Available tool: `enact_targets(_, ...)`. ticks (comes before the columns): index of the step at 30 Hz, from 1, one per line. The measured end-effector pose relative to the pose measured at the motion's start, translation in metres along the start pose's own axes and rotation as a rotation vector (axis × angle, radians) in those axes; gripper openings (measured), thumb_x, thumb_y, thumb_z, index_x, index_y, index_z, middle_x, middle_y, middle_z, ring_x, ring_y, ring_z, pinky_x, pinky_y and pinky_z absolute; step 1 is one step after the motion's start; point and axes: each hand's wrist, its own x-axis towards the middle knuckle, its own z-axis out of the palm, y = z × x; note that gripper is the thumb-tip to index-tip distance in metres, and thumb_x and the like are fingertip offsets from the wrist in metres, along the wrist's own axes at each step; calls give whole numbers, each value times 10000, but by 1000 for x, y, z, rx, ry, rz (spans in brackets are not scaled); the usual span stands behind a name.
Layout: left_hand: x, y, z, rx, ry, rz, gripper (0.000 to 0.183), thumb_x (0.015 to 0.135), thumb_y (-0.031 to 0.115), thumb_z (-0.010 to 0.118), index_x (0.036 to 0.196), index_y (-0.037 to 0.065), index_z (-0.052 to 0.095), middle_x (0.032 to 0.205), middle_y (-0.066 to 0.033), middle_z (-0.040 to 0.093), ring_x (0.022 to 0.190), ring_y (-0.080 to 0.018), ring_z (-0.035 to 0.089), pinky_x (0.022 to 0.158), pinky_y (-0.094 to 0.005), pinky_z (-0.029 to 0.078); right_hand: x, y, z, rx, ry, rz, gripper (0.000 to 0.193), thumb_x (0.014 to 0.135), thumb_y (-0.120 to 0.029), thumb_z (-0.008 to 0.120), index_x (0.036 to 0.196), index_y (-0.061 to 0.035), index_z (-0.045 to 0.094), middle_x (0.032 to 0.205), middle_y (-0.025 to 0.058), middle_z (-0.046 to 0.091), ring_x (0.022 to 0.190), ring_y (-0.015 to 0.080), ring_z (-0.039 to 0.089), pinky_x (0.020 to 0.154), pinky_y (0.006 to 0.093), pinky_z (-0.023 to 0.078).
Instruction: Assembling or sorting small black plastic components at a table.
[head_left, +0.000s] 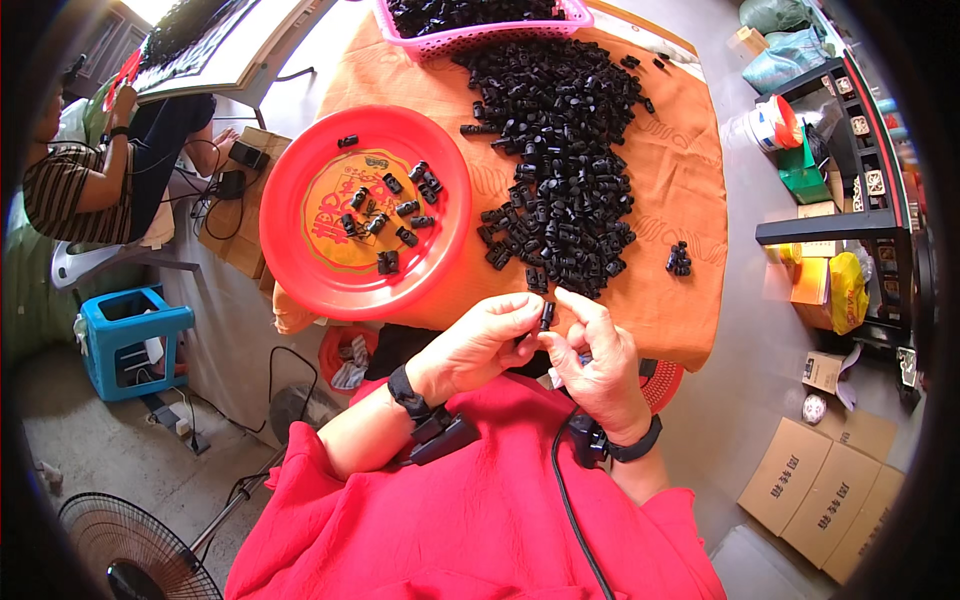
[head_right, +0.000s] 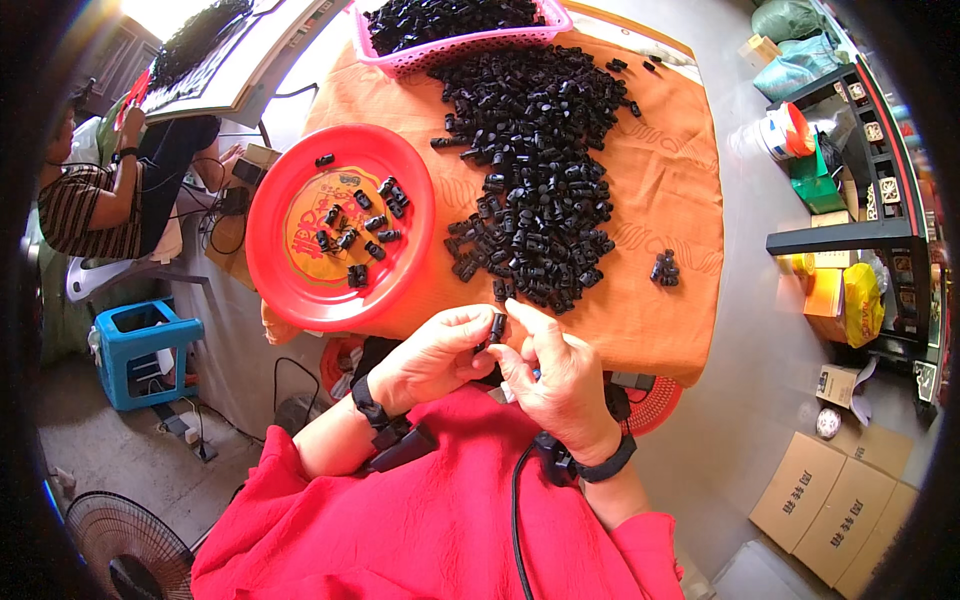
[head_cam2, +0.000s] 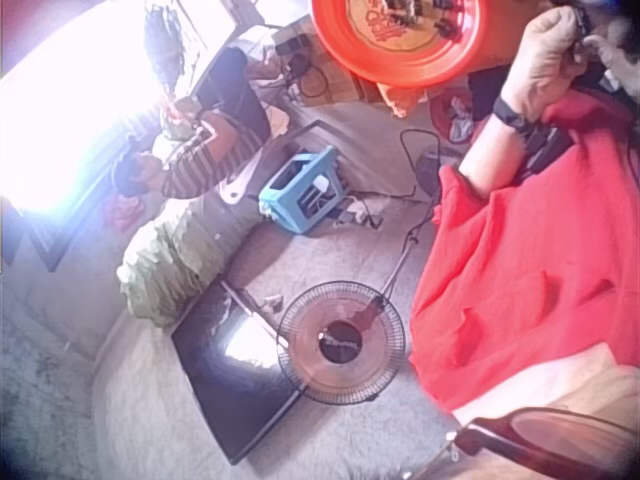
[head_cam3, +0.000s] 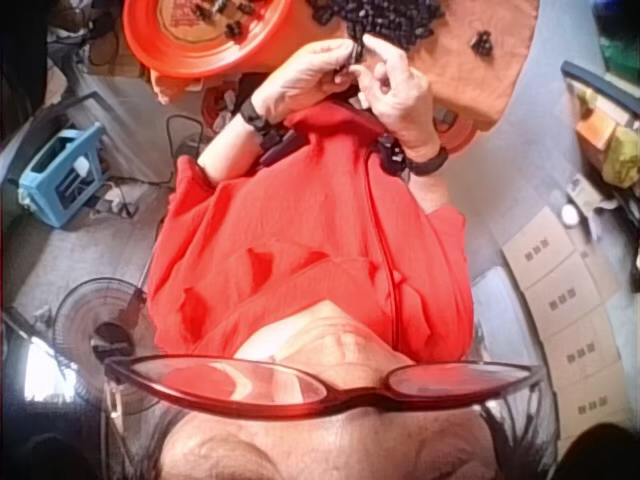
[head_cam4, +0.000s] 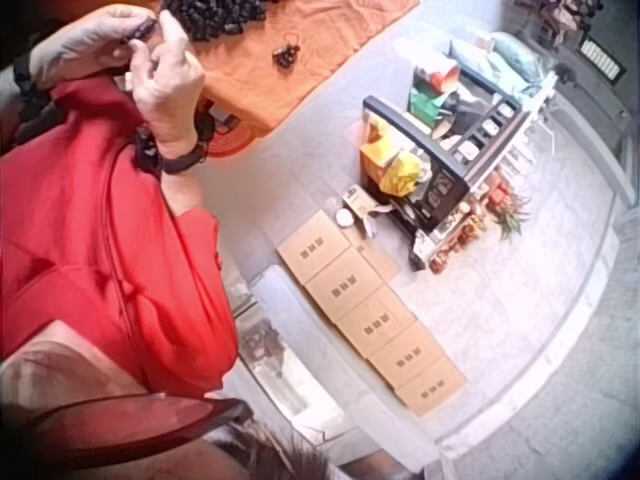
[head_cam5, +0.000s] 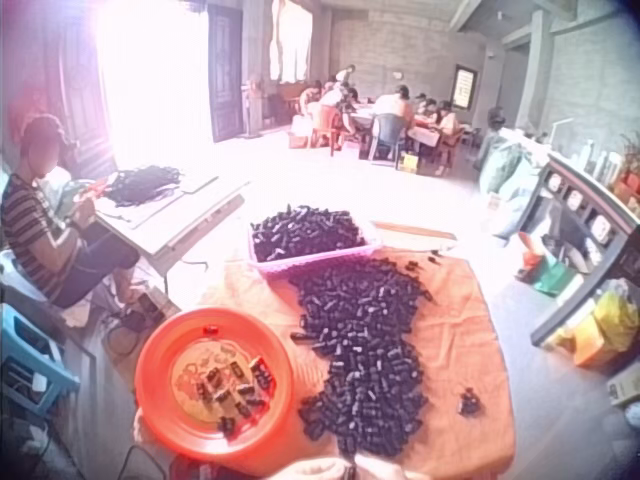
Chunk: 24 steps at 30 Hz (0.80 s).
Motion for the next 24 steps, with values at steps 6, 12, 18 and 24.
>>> enact_targets(6, 0, -1, 4, 28, 2, 4, 276, 941, 341, 663, 1014, 87, 584, 911, 15, 575, 710, -53, 463, 653, -203, 404, -1, 4, 1, 6, -14, -23, 426, 837, -2, 712, 1242, -37, 584, 611, 29, 572, 482, 135, 574, 467, 278, 461)
enact_targets(12, 0, 0, 10, 62, -3, 29, 276, 945, 352, 655, 1007, 95, 578, 913, 18, 571, 711, -55, 458, 676, -218, 421, 1, 1, 2, -4, 2, -66, 428, 831, 10, 709, 1239, -36, 588, 662, 42, 605, 507, 138, 590, 485, 286, 482)
enact_targets(18, 0, -1, 9, 92, 50, 45, 255, 970, 357, 616, 997, 108, 572, 910, 25, 568, 710, -50, 453, 660, -209, 417, 0, 5, 2, -41, -37, -65, 426, 833, 5, 713, 1239, -48, 595, 635, 36, 589, 511, 138, 593, 471, 290, 463)
enact_targets(24, -2, -1, 8, 199, 45, 103, 222, 1005, 346, 558, 1026, 125, 560, 959, 21, 595, 733, -38, 471, 636, -178, 401, 0, -2, 2, 66, -10, 72, 336, 874, -69, 708, 1198, -59, 619, 629, 51, 586, 519, 153, 600, 493, 290, 460)
